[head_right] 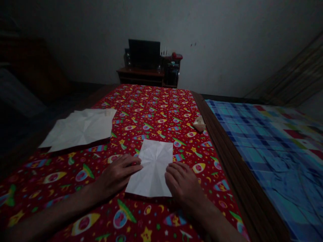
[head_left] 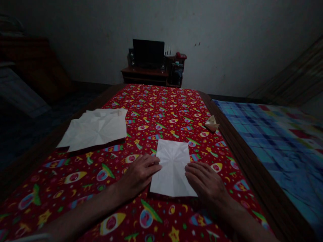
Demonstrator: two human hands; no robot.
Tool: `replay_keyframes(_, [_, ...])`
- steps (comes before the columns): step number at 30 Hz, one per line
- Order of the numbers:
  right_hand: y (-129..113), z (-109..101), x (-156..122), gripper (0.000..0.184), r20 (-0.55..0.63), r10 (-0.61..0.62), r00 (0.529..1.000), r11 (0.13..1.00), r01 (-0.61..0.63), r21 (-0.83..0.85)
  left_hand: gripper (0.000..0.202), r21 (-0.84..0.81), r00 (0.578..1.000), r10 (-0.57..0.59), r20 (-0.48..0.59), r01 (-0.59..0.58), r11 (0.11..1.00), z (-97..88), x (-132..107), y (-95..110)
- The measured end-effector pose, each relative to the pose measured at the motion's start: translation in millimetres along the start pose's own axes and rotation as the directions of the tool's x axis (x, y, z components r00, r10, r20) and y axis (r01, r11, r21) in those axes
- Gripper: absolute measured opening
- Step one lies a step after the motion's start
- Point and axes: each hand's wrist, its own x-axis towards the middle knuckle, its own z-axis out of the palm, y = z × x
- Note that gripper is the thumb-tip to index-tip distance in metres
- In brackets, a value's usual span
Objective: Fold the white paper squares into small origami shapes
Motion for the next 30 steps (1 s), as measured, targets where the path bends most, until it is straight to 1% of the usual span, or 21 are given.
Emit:
replay_keyframes(3, [2.8,4.5,-4.4,0.017,0.044,0.072,0.996,0.994,-0.075,0.075,0.023,-0.074,1.0,0.006,-0.028,-0.008,0.997,4.7,-1.8,-4.9])
replay_keyframes(7, [15.4,6.4,-7.8,0.021,0.111,0.156,0.982,0.942,-0.181,0.282,0.021,-0.204,0.997,-0.002,-0.074,-0.013,0.979,13.4,-0.4,-16.0])
replay_keyframes(9, [22.0,5.7,-5.7,0.026,0.169,0.152,0.974,0.923,-0.201,0.327,0.021,-0.214,0.996,0.002,-0.089,-0.021,0.977,14.6,1.2,-18.7])
replay_keyframes(12, [29.6,5.9,-2.0,0.031,0.243,0.112,0.964,0.928,-0.189,0.32,0.021,-0.18,0.995,0.005,-0.105,-0.024,0.983,13.0,2.7,-20.4])
replay_keyframes(14, [32.8,8.2,-2.4,0.031,0.233,0.103,0.967,0.922,-0.181,0.343,0.022,-0.163,0.994,0.021,-0.11,-0.039,0.986,11.5,2.7,-21.8])
replay_keyframes(16, [34.2,11.1,-4.9,0.03,0.2,0.128,0.971,0.905,-0.197,0.376,0.022,-0.156,0.995,0.029,-0.09,-0.043,0.987,10.4,2.3,-23.1])
replay_keyframes(18, [33.7,12.7,-7.0,0.028,0.18,0.19,0.965,0.878,-0.249,0.408,0.022,-0.166,0.999,0.009,-0.052,-0.018,0.986,9.8,2.9,-23.5])
replay_keyframes(19, [32.9,12.9,-7.1,0.026,0.185,0.238,0.954,0.858,-0.295,0.419,0.021,-0.174,0.999,-0.018,-0.033,0.012,0.985,9.5,3.9,-23.0])
replay_keyframes(21, [30.6,12.3,-5.0,0.023,0.231,0.357,0.905,0.793,-0.424,0.436,0.018,-0.18,0.993,-0.114,-0.001,0.112,0.977,8.8,8.0,-20.9])
replay_keyframes(22, [29.4,11.9,-3.1,0.022,0.266,0.423,0.866,0.746,-0.499,0.441,0.016,-0.174,0.984,-0.175,0.016,0.175,0.969,8.3,11.1,-19.5])
replay_keyframes(24, [27.3,12.2,1.4,0.025,0.334,0.541,0.772,0.642,-0.636,0.429,0.017,-0.146,0.955,-0.291,0.055,0.296,0.944,6.8,19.1,-16.6])
replay_keyframes(26, [25.7,14.3,5.7,0.03,0.359,0.633,0.686,0.572,-0.727,0.38,0.02,-0.115,0.921,-0.378,0.095,0.387,0.915,5.2,28.0,-14.5])
replay_keyframes(28, [24.9,17.5,9.5,0.034,0.355,0.688,0.634,0.561,-0.774,0.295,0.021,-0.082,0.888,-0.443,0.122,0.454,0.887,3.9,35.6,-13.5])
replay_keyframes(30, [25.0,20.5,13.4,0.035,0.352,0.72,0.598,0.567,-0.799,0.199,0.022,-0.043,0.858,-0.494,0.141,0.504,0.863,3.5,40.0,-13.4])
